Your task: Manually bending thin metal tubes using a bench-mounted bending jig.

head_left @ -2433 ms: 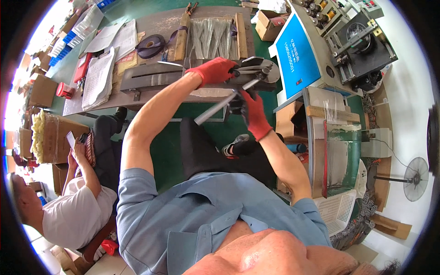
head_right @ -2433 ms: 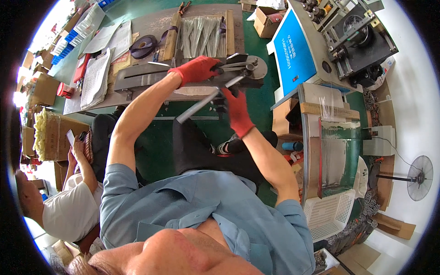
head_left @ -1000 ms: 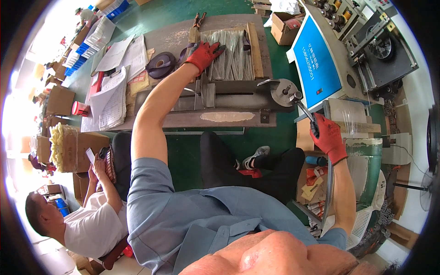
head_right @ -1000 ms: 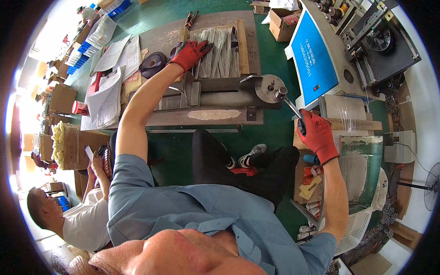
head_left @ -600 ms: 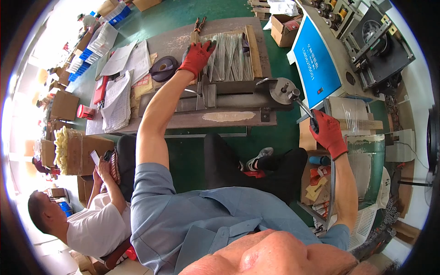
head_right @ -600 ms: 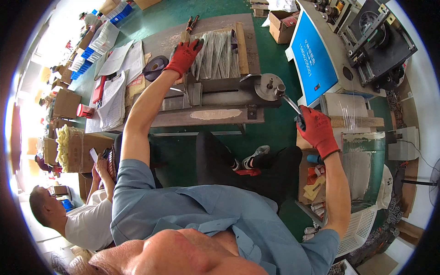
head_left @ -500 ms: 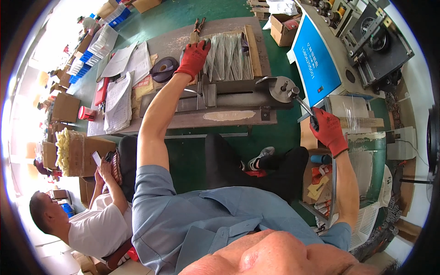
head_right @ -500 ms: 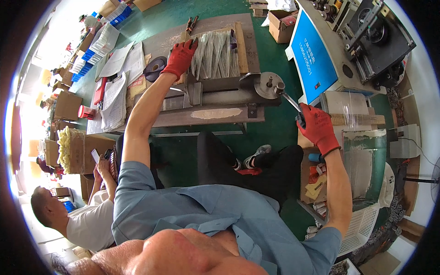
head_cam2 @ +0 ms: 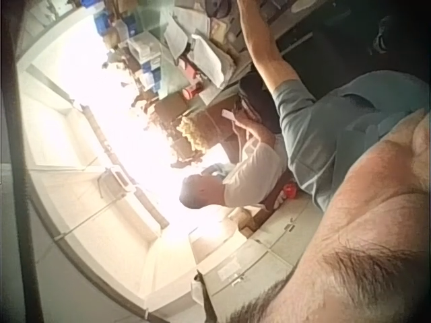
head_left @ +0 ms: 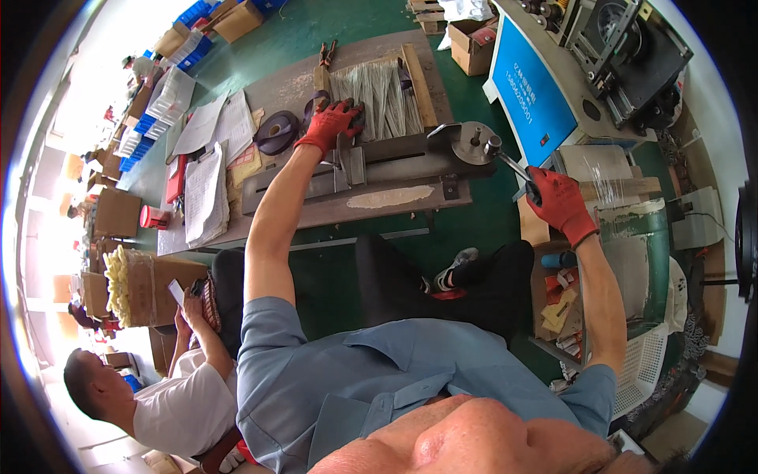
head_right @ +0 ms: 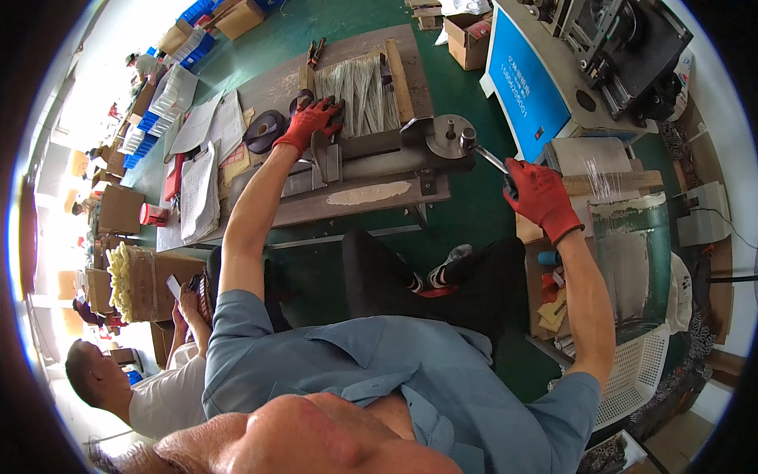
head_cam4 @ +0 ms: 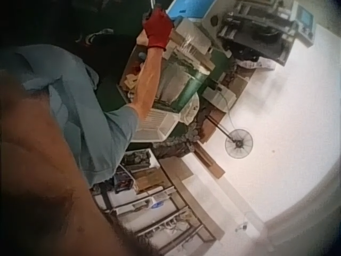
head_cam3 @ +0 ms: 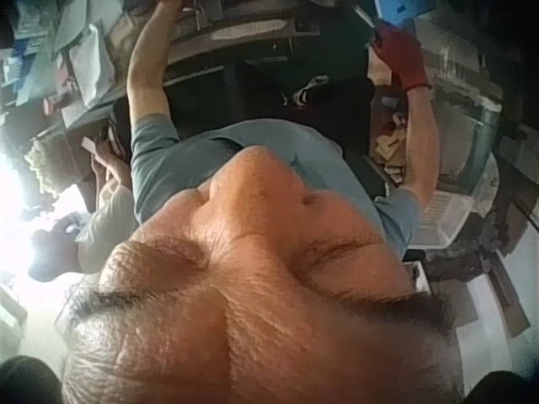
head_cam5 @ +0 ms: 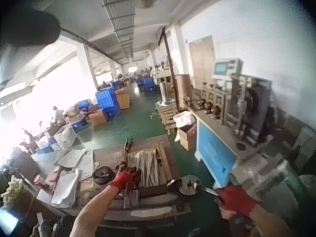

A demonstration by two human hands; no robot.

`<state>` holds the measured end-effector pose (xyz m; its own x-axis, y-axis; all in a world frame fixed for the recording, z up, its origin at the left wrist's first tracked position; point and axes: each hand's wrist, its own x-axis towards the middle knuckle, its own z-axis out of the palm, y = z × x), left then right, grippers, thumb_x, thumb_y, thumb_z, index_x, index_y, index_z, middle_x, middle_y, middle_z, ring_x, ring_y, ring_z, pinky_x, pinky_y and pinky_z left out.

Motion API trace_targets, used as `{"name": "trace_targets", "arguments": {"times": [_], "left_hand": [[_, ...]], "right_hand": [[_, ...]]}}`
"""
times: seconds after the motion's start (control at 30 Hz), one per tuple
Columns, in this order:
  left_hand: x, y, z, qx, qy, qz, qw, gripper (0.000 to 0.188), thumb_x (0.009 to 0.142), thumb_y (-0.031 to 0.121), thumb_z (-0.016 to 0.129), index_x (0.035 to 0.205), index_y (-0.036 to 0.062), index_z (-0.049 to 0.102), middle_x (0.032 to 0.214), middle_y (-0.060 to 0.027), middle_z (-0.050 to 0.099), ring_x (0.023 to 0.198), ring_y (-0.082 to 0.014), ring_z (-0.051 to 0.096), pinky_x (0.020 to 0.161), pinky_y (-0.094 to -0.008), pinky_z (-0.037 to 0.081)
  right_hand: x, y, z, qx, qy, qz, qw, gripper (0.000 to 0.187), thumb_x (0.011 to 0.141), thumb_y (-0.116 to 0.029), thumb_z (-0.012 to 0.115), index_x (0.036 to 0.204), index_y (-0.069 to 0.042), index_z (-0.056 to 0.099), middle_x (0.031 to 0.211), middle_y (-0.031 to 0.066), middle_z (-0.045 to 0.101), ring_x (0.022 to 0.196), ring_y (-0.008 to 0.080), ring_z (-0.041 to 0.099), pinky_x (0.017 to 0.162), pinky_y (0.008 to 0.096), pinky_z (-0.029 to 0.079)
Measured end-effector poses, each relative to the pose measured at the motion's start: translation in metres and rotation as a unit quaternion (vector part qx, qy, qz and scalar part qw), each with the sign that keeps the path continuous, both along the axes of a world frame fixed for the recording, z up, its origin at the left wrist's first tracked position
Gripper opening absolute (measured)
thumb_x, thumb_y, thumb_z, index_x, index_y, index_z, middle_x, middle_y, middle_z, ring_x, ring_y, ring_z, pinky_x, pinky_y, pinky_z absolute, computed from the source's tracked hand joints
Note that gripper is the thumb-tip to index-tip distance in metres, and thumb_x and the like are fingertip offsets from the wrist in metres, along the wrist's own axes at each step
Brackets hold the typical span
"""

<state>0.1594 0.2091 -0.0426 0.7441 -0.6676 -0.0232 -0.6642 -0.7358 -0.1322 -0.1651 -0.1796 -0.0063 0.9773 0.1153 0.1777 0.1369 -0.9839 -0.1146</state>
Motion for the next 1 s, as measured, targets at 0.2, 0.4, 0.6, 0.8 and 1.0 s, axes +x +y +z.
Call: {"name": "trace_targets", "arguments": {"times": [0.2,0.4,0.6,0.8,1.0], "left_hand": [[0.010,-0.006,0.018,-0.024,-0.003,-0.004,1.000,0.066,0.082,0.050,0.060,0.140,0.0238,0.044,0.141,-0.0113,0.045,0.131,-0.0306,0.040,0.107,-0.0513,0.030],[0.020,-0.053,0.036,-0.227,0.017,0.010,0.974,0.072,0.077,0.041,0.066,0.139,0.0123,0.043,0.125,-0.0139,0.059,0.117,-0.0337,0.053,0.097,-0.0410,0.043],[0.015,-0.129,0.034,-0.102,-0.016,0.031,0.994,0.085,0.071,0.034,0.072,0.144,0.0108,0.036,0.131,-0.0169,0.054,0.121,-0.0333,0.051,0.096,-0.0421,0.045],[0.022,-0.158,0.011,-0.102,-0.058,0.068,0.991,0.064,0.074,0.026,0.065,0.135,0.0164,0.048,0.111,-0.0154,0.065,0.106,-0.0331,0.061,0.087,-0.0446,0.047],[0.036,-0.161,-0.002,-0.313,-0.041,0.131,0.940,0.045,0.077,0.026,0.065,0.121,0.0175,0.061,0.097,-0.0155,0.070,0.093,-0.0294,0.067,0.082,-0.0405,0.050]], "right_hand": [[0.000,-0.001,-0.002,-0.032,0.008,-0.008,0.999,0.049,0.080,-0.028,0.067,0.120,-0.007,0.053,0.095,0.0103,0.063,0.085,0.0297,0.063,0.073,0.0403,0.050],[-0.002,-0.003,-0.007,-0.031,-0.043,-0.002,0.999,0.048,0.080,-0.029,0.067,0.120,-0.008,0.051,0.092,0.0098,0.062,0.084,0.0294,0.063,0.074,0.0409,0.050],[-0.001,0.003,0.003,0.002,-0.009,-0.014,1.000,0.039,0.080,-0.029,0.067,0.109,-0.009,0.051,0.087,0.0086,0.061,0.084,0.0288,0.063,0.074,0.0411,0.050],[0.001,0.001,-0.008,0.002,-0.021,-0.012,1.000,0.034,0.080,-0.029,0.067,0.103,-0.011,0.050,0.088,0.0071,0.060,0.085,0.0271,0.062,0.074,0.0399,0.050],[-0.003,-0.004,-0.009,0.012,-0.009,-0.019,1.000,0.036,0.080,-0.030,0.067,0.104,-0.012,0.049,0.090,0.0069,0.060,0.086,0.0269,0.062,0.075,0.0398,0.049]]}}
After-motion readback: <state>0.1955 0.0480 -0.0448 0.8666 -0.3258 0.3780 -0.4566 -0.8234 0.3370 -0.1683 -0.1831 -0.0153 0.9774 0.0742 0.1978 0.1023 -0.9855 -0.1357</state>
